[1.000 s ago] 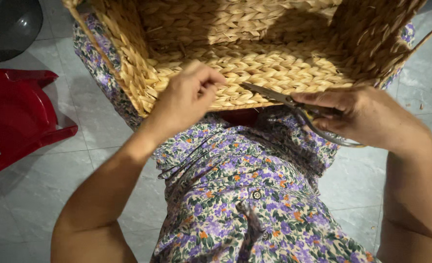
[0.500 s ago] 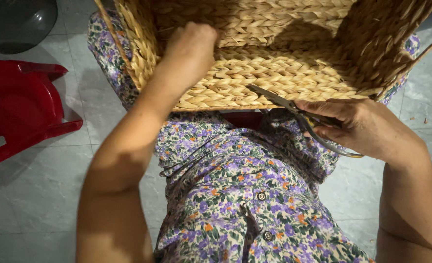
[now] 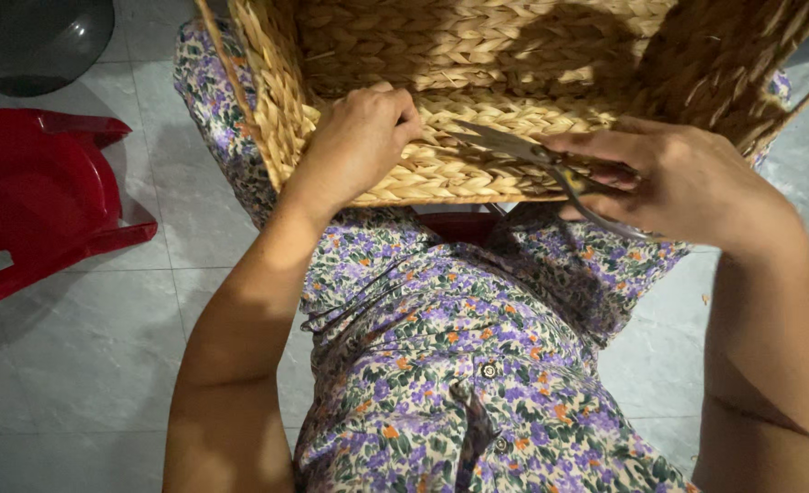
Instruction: The person uses shears to trim the edges of a woven basket, cutting away excess material. They then lift the basket, inspect it, and place it on a table with other baskets.
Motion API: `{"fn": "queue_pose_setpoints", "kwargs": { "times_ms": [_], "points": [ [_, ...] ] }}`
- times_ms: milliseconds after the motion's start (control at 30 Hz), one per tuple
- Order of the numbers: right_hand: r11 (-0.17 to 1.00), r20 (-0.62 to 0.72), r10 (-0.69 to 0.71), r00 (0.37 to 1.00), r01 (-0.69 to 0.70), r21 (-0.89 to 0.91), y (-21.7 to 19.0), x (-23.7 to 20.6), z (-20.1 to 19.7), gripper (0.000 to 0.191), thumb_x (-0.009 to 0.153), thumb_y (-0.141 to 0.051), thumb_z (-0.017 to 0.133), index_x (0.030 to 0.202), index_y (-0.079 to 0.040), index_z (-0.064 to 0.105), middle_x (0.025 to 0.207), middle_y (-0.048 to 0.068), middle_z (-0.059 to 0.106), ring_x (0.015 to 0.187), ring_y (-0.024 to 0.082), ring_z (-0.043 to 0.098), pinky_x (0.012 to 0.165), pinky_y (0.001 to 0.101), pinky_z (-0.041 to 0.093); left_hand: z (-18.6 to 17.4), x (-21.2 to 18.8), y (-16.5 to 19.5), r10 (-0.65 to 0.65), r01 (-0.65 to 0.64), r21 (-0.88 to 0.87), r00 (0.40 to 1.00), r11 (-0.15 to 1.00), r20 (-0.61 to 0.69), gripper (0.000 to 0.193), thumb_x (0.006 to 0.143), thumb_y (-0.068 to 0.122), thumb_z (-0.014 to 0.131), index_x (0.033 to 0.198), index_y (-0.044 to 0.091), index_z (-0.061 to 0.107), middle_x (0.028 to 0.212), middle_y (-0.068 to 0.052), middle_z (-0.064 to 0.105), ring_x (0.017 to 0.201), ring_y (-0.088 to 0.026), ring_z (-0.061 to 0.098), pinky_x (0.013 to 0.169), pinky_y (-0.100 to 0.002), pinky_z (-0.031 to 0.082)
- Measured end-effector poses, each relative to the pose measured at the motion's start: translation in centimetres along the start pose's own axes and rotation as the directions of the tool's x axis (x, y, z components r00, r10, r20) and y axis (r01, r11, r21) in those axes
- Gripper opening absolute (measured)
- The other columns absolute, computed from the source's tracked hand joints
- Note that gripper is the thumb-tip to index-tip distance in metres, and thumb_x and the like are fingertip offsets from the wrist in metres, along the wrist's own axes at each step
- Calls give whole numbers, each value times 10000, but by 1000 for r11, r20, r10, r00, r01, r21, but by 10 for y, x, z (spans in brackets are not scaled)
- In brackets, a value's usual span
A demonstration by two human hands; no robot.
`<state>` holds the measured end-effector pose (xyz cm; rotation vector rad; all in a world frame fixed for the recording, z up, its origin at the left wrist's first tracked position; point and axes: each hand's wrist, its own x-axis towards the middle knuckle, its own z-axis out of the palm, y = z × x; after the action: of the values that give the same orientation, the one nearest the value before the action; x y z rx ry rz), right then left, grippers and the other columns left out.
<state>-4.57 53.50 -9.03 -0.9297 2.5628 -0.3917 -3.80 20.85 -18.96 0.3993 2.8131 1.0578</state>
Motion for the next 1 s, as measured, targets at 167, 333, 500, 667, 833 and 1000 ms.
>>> {"fn": "queue_pose_setpoints", "kwargs": {
  "times_ms": [167,333,500,667,833,1000],
  "points": [
    [999,38,-7,999,8,-31,-9,26,3,592,778,-234,820,1352,-294,685,1030,94,760,696,237,732,613,409,574,3,-2,5,-12,9,-34,997,999,-77,122,978,173,663,942,62,695,966,-134,721,927,-363,695,823,-514,532],
    [984,167,166,972,-153,-87,-22,35,3,645,785,-201,800,1384,-400,667,893,83,784,657,257,717,628,415,568,0,-3,6,52,-52,4,991,999,-124,166,970,212,707,926,54,688,964,-121,698,967,-350,674,821,-505,522],
    [995,93,55,994,-46,-93,-32,35,7,569,800,-301,816,1353,-352,694,882,112,778,637,289,707,631,430,571,7,-3,3,74,-73,11,988,997,-133,146,960,195,714,918,59,683,934,-114,692,942,-340,679,817,-496,529],
    [978,187,137,973,-103,-179,-39,27,10,559,848,-367,824,1387,-372,677,973,102,777,665,274,723,673,395,585,2,7,0,7,-7,0,978,1000,-207,77,998,131,673,950,73,658,892,-93,710,858,-267,703,792,-447,560],
    [999,-7,9,1000,-9,52,-36,19,15,585,734,-207,838,1307,-262,733,1094,119,760,701,284,734,650,402,577,-23,-13,-1,-79,50,-189,986,981,-147,82,1035,101,634,1002,33,601,942,-78,743,861,-170,752,766,-362,604],
    [986,80,91,993,-101,130,-30,23,22,551,753,-216,835,1291,-271,728,1060,95,772,672,259,745,675,391,583,-37,-31,1,67,-43,-173,988,984,137,98,908,111,719,995,69,729,961,-109,715,873,-232,710,784,-394,572]
  ]
}}
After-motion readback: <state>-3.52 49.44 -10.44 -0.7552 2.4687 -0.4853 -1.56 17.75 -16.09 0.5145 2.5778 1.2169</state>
